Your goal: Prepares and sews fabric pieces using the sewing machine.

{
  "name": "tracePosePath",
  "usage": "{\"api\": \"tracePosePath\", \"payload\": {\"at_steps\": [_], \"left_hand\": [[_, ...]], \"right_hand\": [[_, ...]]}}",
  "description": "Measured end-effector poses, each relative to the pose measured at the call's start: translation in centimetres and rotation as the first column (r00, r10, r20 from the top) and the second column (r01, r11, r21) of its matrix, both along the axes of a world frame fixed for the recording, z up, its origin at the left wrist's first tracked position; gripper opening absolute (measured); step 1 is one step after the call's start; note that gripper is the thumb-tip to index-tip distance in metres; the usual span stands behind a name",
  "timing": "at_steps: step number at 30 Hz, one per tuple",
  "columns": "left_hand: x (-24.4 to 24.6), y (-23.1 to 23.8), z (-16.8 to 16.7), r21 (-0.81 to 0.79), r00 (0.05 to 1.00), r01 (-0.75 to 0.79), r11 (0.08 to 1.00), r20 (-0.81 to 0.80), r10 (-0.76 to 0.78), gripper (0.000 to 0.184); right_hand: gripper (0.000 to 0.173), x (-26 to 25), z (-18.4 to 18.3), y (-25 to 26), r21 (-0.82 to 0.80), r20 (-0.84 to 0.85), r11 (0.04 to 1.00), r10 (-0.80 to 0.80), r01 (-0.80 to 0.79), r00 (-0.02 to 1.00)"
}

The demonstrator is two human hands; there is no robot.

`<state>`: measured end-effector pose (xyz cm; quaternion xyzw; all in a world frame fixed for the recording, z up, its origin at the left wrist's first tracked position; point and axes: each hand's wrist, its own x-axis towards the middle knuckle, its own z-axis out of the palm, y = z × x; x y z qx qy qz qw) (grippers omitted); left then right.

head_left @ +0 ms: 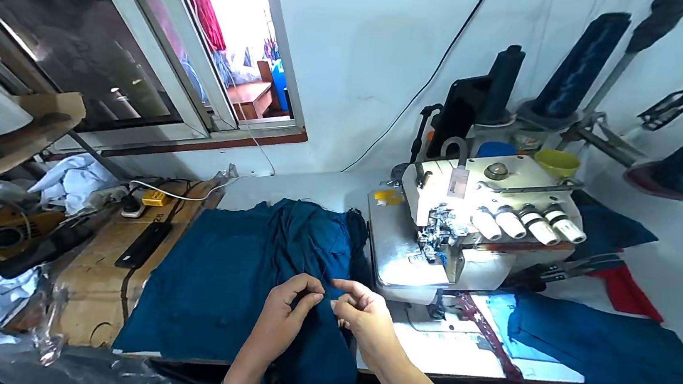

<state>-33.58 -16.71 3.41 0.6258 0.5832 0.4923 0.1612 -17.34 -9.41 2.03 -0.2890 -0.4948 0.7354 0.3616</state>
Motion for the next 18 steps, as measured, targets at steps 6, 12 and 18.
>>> {"api": "tracePosePath", "payload": {"at_steps": [6, 12, 18], "left_hand": [[-0.7, -1.3, -0.8, -0.075, 0.983, 0.157, 0.985, 0.104, -0.149, 0.015], [-0.9, -1.5, -0.6, -0.087, 0.983, 0.116, 0.989, 0.153, -0.102, 0.013], [-0.6, -1.2, -0.2, -0.069, 0.993, 0.077, 0.995, 0.093, -0.07, 0.013]], "right_hand": [[0.025, -0.1, -2.3, -2.1, 0.216, 0.038, 0.971, -0.118, 0.107, 0.992], [0.027, -0.5, -2.3, -1.6, 0.311, -0.017, 0.932, -0.191, 0.187, 0.982], [0.041, -0.2, -2.0, -1.7, 0.323, -0.054, 0.934, -0.145, 0.155, 0.988]]}}
